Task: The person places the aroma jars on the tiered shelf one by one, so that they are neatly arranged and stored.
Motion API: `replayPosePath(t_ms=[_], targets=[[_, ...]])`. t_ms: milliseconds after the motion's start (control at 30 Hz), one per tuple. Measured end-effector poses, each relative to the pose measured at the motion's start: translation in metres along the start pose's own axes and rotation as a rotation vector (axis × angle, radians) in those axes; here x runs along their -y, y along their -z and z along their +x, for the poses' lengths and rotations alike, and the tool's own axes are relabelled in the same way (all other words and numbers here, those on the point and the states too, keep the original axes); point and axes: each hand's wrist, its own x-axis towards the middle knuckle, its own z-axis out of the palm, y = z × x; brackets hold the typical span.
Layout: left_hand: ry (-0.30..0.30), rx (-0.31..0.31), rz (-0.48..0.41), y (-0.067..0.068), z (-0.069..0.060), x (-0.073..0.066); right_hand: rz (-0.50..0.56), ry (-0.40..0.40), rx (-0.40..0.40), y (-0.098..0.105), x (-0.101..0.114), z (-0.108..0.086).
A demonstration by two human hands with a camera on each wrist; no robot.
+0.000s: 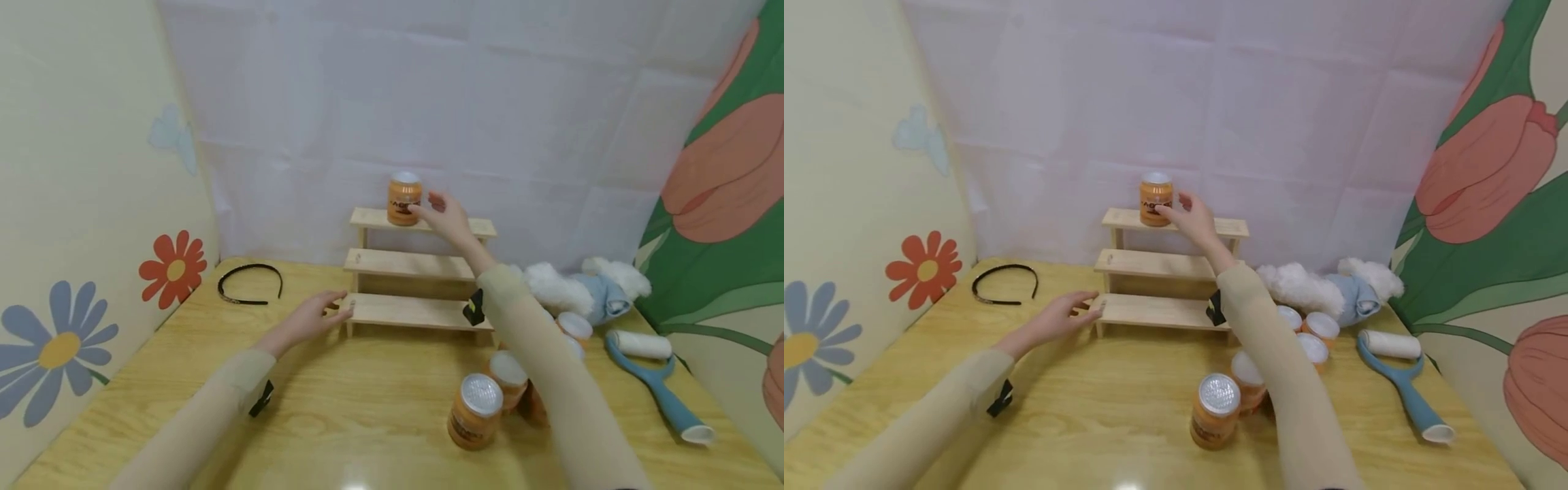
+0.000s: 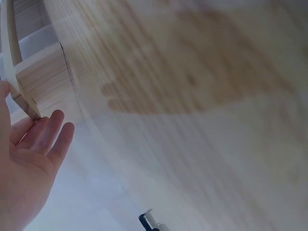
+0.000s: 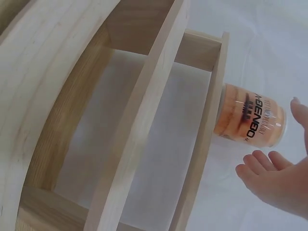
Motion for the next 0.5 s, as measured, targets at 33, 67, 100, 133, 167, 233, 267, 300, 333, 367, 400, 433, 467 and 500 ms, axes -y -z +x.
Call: replayPosePath(t_ms=[33, 67, 100, 133, 167, 233, 267, 300, 333, 367, 400, 433, 467, 500], targets=[[-0.005, 0.002, 0.003, 0.001, 0.001, 0.0, -0.001, 0.011, 0.002, 0.002, -0.001, -0.002], [-0.007, 0.004, 0.001, 0.001, 0.002, 0.0, 0.0, 0.025, 0.005, 0.005, -0.002, -0.003], [-0.007, 0.004, -0.001, 0.001, 0.003, 0.001, 0.002, 0.035, 0.009, 0.007, -0.003, -0.005], [-0.007, 0.006, -0.005, 0.001, 0.004, 0.002, 0.003, 0.039, 0.013, 0.01, -0.004, -0.007], [-0.005, 0.006, -0.005, 0.001, 0.005, 0.002, 0.006, 0.042, 0.017, 0.012, -0.005, -0.009], [-0.002, 0.008, -0.007, 0.001, 0.007, 0.004, 0.003, 0.037, 0.021, 0.017, -0.007, -0.014], [0.002, 0.008, -0.008, 0.001, 0.007, 0.005, 0.004, 0.035, 0.026, 0.019, -0.007, -0.016], [0.0, 0.009, -0.007, 0.001, 0.007, 0.006, 0.004, 0.029, 0.031, 0.021, -0.008, -0.019], [0.0, 0.008, -0.005, 0.001, 0.007, 0.006, 0.003, 0.025, 0.037, 0.024, -0.009, -0.022], [-0.003, 0.008, -0.001, 0.001, 0.007, 0.007, 0.005, 0.021, 0.041, 0.026, -0.009, -0.025], [-0.004, 0.01, -0.002, 0.001, 0.007, 0.007, 0.004, 0.019, 0.048, 0.028, -0.01, -0.028], [-0.007, 0.012, -0.001, 0.001, 0.007, 0.007, 0.006, 0.019, 0.053, 0.03, -0.01, -0.031], [-0.007, 0.012, -0.002, 0.001, 0.007, 0.007, 0.008, 0.022, 0.061, 0.032, -0.01, -0.034], [-0.006, 0.011, -0.003, 0.001, 0.006, 0.007, 0.015, 0.025, 0.066, 0.034, -0.01, -0.037]])
